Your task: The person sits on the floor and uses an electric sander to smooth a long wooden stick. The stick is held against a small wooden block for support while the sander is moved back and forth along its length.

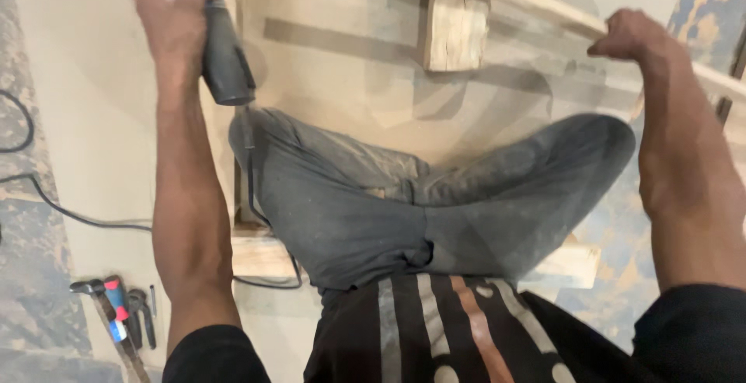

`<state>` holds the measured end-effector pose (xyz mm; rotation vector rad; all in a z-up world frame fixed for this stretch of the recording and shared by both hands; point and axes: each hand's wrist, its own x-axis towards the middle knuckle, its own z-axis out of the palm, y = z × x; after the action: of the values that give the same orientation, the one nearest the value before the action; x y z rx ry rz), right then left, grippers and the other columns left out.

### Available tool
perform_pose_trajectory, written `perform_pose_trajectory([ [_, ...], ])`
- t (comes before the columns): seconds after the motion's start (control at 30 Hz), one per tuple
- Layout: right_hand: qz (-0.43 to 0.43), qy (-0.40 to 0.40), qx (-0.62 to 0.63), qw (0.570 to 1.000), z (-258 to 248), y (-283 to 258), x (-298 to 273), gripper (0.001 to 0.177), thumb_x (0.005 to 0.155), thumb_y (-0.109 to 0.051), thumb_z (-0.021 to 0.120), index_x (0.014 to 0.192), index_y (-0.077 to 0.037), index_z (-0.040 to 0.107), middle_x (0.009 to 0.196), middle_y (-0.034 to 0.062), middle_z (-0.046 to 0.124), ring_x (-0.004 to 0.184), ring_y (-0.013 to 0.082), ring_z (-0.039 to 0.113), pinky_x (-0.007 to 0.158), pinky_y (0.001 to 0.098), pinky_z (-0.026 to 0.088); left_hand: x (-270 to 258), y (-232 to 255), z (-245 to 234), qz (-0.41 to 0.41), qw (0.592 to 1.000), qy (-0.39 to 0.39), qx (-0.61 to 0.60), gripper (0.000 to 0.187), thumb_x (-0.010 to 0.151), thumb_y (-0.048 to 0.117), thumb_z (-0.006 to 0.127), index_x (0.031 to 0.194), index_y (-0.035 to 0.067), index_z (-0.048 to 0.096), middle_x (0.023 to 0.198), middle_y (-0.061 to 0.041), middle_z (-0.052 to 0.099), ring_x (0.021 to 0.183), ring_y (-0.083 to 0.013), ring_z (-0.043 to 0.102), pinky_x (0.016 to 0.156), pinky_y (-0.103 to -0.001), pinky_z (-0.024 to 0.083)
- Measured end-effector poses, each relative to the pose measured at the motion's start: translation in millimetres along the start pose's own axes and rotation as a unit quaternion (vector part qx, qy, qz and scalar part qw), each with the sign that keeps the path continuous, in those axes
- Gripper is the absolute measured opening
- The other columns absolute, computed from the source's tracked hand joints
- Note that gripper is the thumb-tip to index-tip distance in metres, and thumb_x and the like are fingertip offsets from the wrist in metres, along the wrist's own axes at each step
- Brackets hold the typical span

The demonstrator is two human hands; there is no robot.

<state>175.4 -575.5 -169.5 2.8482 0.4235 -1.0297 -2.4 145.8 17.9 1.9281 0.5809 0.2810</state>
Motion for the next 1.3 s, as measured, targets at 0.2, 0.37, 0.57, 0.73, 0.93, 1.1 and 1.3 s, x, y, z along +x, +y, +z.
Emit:
perform_pose_trajectory([
  [0.2,0.123,-0.086,0.082,0.985,-26,-12,-9,0.040,0.077,-0.036,0.079,0.093,0.000,0.075,0.090,0.0227,0.076,0.086,0.0432,0.071,0.079,0.0594,0.054,-93,22,135,-0.036,0.987,-0.135,0.074,0.064,0.070,0.030,0.084,0.121,-0.001,0.062,0.098,-0.017,0.076,0.086,-0.0270,0.076,0.077,-0.040,0.061],
  [0.37,0.096,-0.092,0.068,0.989,-40,-27,-17,0.038,0.078,-0.036,0.080,0.091,-0.001,0.071,0.082,0.0197,0.073,0.078,0.0397,0.069,0.073,0.0544,0.053,-159,25,243,0.078,0.945,-0.271,0.168,0.079,0.069,0.043,0.083,0.129,-0.001,0.058,0.096,-0.026,0.073,0.087,-0.0435,0.071,0.078,-0.052,0.056],
  [0.57,0.109,-0.130,0.077,0.983,-40,-21,-5,0.036,0.076,-0.035,0.079,0.089,-0.002,0.074,0.083,0.0175,0.073,0.078,0.0373,0.067,0.074,0.0525,0.051,-111,11,187,0.017,0.967,-0.212,0.138,0.071,0.070,0.041,0.085,0.123,0.000,0.062,0.094,-0.021,0.074,0.082,-0.0346,0.073,0.075,-0.046,0.058],
  [0.73,0.077,-0.078,0.064,0.992,-20,-13,-13,0.044,0.080,-0.039,0.080,0.102,-0.001,0.074,0.094,0.0237,0.077,0.087,0.0416,0.072,0.081,0.0526,0.055,-21,-26,67,0.017,0.999,0.017,-0.027,0.039,0.082,0.019,0.082,0.109,-0.001,0.062,0.095,-0.008,0.069,0.080,-0.0171,0.067,0.072,-0.035,0.058],
  [0.93,-0.070,-0.018,0.102,0.992,-31,-26,-10,0.072,0.065,-0.040,0.090,0.127,-0.010,0.068,0.108,0.0202,0.072,0.099,0.0412,0.066,0.085,0.0518,0.050,-25,-4,-13,-0.061,0.995,0.065,-0.045,0.032,0.077,0.021,0.076,0.097,0.000,0.064,0.084,-0.004,0.067,0.070,-0.0148,0.063,0.067,-0.033,0.055],
  [1.1,-0.005,-0.039,0.094,0.995,-25,-42,-6,0.045,0.076,-0.040,0.083,0.108,-0.008,0.081,0.098,0.0203,0.080,0.097,0.0393,0.073,0.092,0.0502,0.056,-41,21,-2,0.002,1.000,0.012,-0.005,0.038,0.078,0.021,0.081,0.104,-0.002,0.068,0.092,-0.007,0.072,0.078,-0.0162,0.068,0.074,-0.032,0.057],
  [1.3,-0.001,0.085,0.015,0.996,2,-40,-27,0.038,0.085,-0.040,0.070,0.112,-0.016,0.081,0.102,0.0224,0.075,0.093,0.0455,0.070,0.084,0.0536,0.057,-44,25,42,-0.063,0.997,-0.011,0.049,0.039,0.075,0.024,0.079,0.103,0.000,0.066,0.088,-0.008,0.073,0.076,-0.0183,0.072,0.072,-0.034,0.058],
])
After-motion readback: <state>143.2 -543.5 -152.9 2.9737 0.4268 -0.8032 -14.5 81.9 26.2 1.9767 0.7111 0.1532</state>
